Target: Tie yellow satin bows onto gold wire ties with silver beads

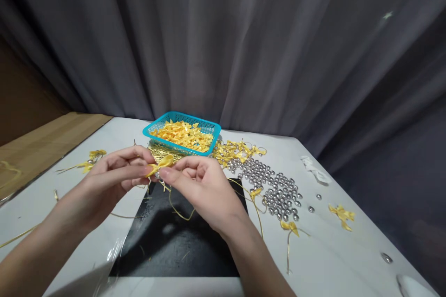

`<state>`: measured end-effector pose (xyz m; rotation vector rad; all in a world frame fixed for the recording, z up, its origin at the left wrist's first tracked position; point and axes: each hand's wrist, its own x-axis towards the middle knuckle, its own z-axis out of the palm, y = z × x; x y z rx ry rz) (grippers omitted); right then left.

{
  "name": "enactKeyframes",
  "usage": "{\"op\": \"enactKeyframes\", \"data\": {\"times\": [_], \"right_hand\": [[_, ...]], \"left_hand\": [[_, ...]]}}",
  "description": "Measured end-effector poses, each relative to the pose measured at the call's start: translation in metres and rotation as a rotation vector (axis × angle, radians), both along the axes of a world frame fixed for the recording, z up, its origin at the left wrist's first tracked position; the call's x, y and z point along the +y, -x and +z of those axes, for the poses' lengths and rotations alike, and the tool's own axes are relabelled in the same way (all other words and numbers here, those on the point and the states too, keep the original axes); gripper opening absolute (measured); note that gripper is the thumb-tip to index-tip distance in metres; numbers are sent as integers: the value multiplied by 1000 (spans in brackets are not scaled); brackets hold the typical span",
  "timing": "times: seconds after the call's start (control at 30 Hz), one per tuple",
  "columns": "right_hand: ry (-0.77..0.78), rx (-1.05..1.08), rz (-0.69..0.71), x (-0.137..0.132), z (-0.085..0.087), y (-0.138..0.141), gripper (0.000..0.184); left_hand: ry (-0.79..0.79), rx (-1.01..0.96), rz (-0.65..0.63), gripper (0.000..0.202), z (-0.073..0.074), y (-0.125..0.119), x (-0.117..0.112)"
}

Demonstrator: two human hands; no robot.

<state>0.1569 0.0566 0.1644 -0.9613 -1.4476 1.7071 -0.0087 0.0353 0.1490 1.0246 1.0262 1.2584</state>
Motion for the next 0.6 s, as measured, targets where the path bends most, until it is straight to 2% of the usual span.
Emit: {"op": "enactKeyframes", "data": {"times": [0.1, 0.17, 0.23, 0.33, 0.37, 0.43, 0.5, 0.6], "right_hand": [[-77, -53, 26, 4, 2, -8, 28], [-210, -87, -40, 9, 4, -20, 27], [-419, -95, -258, 14, 8, -38, 24], [-724, -40, -742, 18, 16, -67, 14], [-787, -15, -855, 19, 18, -76, 11], [-902, 40, -977, 21, 21, -90, 9], [-996, 36, -1026, 25, 20, -97, 9], [-1001, -180, -1005, 39, 9, -99, 16]], "left_hand": [[-5, 12, 55, 9, 1, 2, 1], [-22, 23, 106, 9, 2, 6, 5], [-34, 50, 160, 8, 2, 12, 10], [-66, 131, 234, 6, 2, 23, 18], [-82, 168, 246, 6, 2, 26, 20], [-94, 235, 206, 6, 2, 31, 22], [-66, 258, 86, 5, 2, 32, 22], [8, 174, -111, 5, 2, 27, 19]]}}
